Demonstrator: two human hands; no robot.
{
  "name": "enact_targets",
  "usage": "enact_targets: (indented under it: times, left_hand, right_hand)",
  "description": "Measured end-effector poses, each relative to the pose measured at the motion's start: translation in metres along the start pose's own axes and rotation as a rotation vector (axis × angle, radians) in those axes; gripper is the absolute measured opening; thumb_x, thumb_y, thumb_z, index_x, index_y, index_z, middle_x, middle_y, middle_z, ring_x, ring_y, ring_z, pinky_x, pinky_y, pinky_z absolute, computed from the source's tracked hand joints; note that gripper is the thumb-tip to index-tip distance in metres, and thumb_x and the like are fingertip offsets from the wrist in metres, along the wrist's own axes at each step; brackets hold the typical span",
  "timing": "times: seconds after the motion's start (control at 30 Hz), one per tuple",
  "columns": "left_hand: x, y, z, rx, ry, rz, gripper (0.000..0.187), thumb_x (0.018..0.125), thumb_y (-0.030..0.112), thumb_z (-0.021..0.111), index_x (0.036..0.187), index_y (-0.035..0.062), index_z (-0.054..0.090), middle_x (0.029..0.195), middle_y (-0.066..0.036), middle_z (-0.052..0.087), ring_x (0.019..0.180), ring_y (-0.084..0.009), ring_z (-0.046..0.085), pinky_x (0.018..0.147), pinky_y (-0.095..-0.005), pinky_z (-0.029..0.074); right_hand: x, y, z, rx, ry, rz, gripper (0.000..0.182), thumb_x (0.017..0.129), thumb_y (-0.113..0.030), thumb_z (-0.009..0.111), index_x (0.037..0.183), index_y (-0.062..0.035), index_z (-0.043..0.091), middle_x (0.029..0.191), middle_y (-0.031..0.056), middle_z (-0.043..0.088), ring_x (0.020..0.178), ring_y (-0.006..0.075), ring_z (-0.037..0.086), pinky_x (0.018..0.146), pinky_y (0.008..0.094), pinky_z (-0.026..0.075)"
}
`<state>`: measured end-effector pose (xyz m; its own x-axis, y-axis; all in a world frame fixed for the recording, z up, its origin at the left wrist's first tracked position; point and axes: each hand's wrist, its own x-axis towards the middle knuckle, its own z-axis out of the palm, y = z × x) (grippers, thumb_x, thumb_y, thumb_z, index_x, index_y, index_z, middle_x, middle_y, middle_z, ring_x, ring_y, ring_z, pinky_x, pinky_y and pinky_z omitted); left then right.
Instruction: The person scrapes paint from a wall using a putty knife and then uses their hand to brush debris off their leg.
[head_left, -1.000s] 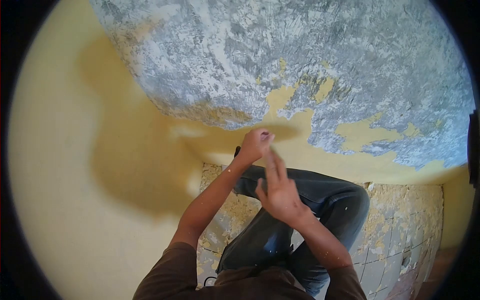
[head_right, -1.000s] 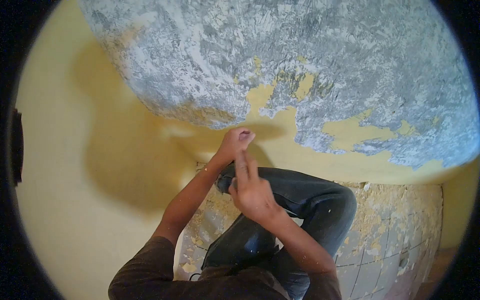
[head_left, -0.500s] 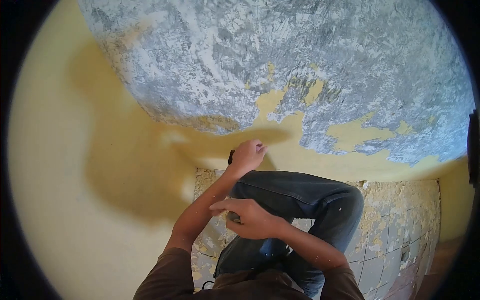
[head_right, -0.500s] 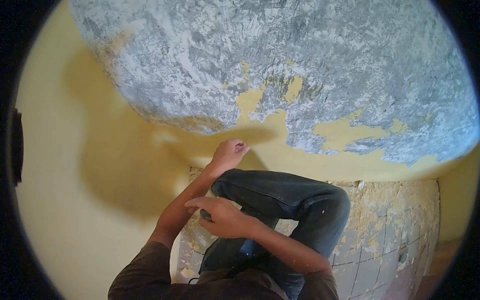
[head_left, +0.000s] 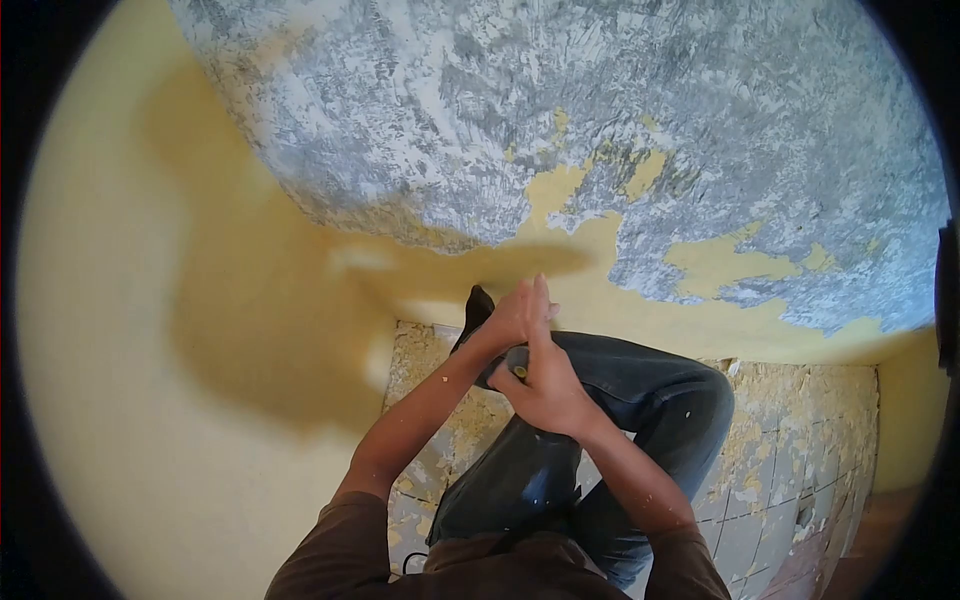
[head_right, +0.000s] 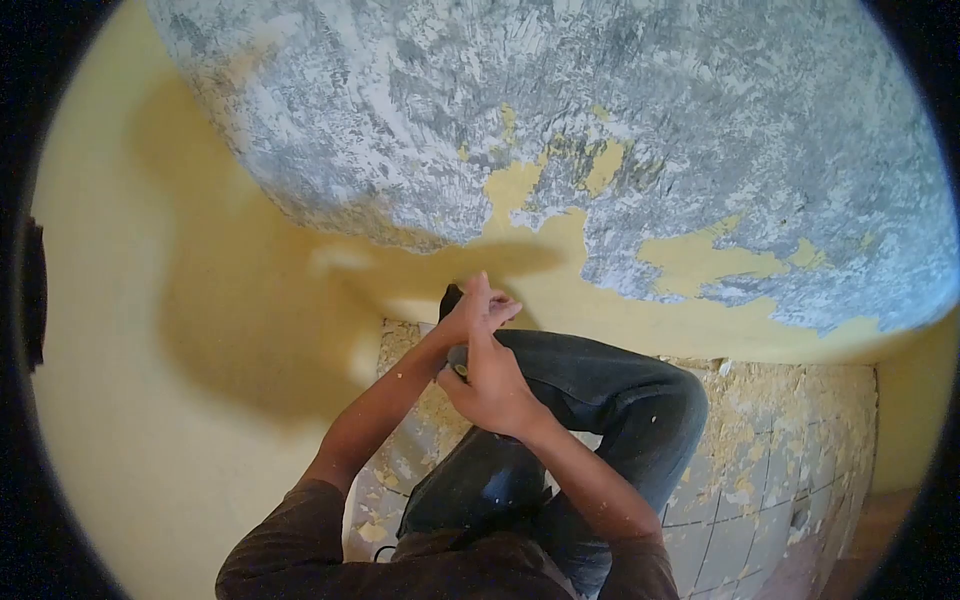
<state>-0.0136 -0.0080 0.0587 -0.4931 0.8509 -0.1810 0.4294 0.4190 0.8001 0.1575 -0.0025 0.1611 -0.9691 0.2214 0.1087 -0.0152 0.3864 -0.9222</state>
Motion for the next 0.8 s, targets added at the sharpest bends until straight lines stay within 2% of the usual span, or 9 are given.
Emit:
enact_targets:
  times: [0.1,0.17,0.23,0.37,0.53,0.6,0.67,0.7,0.8]
  left_hand:
    - [0.006,-0.006,0.007,-0.197,0.040,0.006,0.035,0.096,0.030,0.069,0.102,-0.0039,0.070,0.086,-0.006,0.070,0.076,-0.0127,0.064,0.071,-0.0284,0.052]
    - [0.006,-0.001,0.011,-0.291,0.101,0.088,0.039,0.088,0.033,0.070,0.097,-0.0056,0.070,0.089,-0.020,0.071,0.079,-0.0264,0.067,0.073,-0.0386,0.051]
    - [0.015,-0.025,0.015,-0.178,0.053,0.254,0.040,0.089,0.033,0.070,0.096,-0.0061,0.069,0.089,-0.020,0.071,0.080,-0.0255,0.067,0.073,-0.0387,0.051]
    - [0.014,-0.039,0.009,-0.109,-0.050,0.278,0.042,0.092,0.035,0.068,0.097,-0.0060,0.068,0.087,-0.018,0.070,0.081,-0.0219,0.066,0.074,-0.0373,0.051]
    - [-0.012,0.009,0.022,-0.208,0.107,0.092,0.040,0.094,0.035,0.066,0.099,-0.0044,0.068,0.083,-0.016,0.069,0.078,-0.0215,0.066,0.072,-0.0371,0.051]
    - [-0.018,0.003,0.028,-0.080,0.125,0.107,0.038,0.095,0.039,0.064,0.098,0.0016,0.070,0.090,-0.015,0.071,0.085,-0.0305,0.067,0.075,-0.0437,0.050]
    - [-0.030,-0.015,0.043,0.037,0.136,0.190,0.038,0.095,0.042,0.063,0.098,0.0046,0.071,0.094,-0.014,0.071,0.089,-0.0321,0.066,0.079,-0.0458,0.047]
    - [-0.033,-0.023,0.049,0.164,0.150,0.265,0.038,0.095,0.044,0.062,0.097,0.0076,0.072,0.098,-0.013,0.071,0.094,-0.0336,0.065,0.083,-0.0480,0.045]
    - [-0.042,-0.024,0.047,0.231,0.149,0.287,0.042,0.097,0.049,0.056,0.100,0.0107,0.074,0.100,-0.013,0.071,0.100,-0.0319,0.064,0.091,-0.0486,0.040]
  right_hand:
    - [-0.013,-0.025,0.005,0.186,-0.151,0.000,0.084,0.084,-0.009,0.068,0.148,0.0042,0.016,0.091,0.0330,0.064,0.081,0.0501,0.065,0.070,0.0540,0.053]
    - [-0.017,-0.025,0.011,0.296,-0.296,0.003,0.083,0.084,-0.008,0.068,0.148,0.0045,0.016,0.090,0.0324,0.064,0.079,0.0502,0.065,0.069,0.0534,0.053]
    - [-0.013,-0.003,0.017,-0.216,-0.109,-0.063,0.095,0.085,0.000,0.062,0.156,0.0025,-0.001,0.094,0.0234,0.071,0.070,0.0307,0.071,0.068,0.0406,0.058]
    - [-0.007,-0.003,0.001,0.238,0.126,-0.148,0.102,0.089,0.006,0.057,0.157,-0.0047,-0.019,0.103,0.0196,0.073,0.073,0.0184,0.068,0.069,0.0352,0.058]
    - [-0.012,-0.011,-0.008,0.202,-0.021,0.065,0.081,0.091,0.002,0.061,0.159,-0.0007,0.016,0.093,0.0154,0.071,0.069,0.0138,0.063,0.065,0.0326,0.057]
    - [-0.007,-0.004,-0.016,0.063,0.238,-0.281,0.037,0.092,-0.001,0.064,0.128,0.0067,0.060,0.075,0.0117,0.065,0.059,0.0133,0.059,0.057,0.0288,0.053]
    - [-0.009,-0.004,-0.039,0.174,0.303,-0.138,0.018,0.096,-0.010,0.062,0.105,0.0046,0.063,0.068,0.0105,0.062,0.055,0.0134,0.057,0.054,0.0284,0.050]
    - [-0.010,-0.002,-0.055,0.295,0.366,0.002,0.029,0.099,-0.020,0.060,0.081,0.0026,0.065,0.060,0.0093,0.059,0.052,0.0135,0.055,0.051,0.0281,0.047]
    - [0.002,-0.002,-0.108,0.702,0.428,-0.125,0.053,0.102,-0.041,0.045,0.065,-0.0040,0.055,0.052,0.0096,0.050,0.049,0.0195,0.048,0.051,0.0318,0.040]
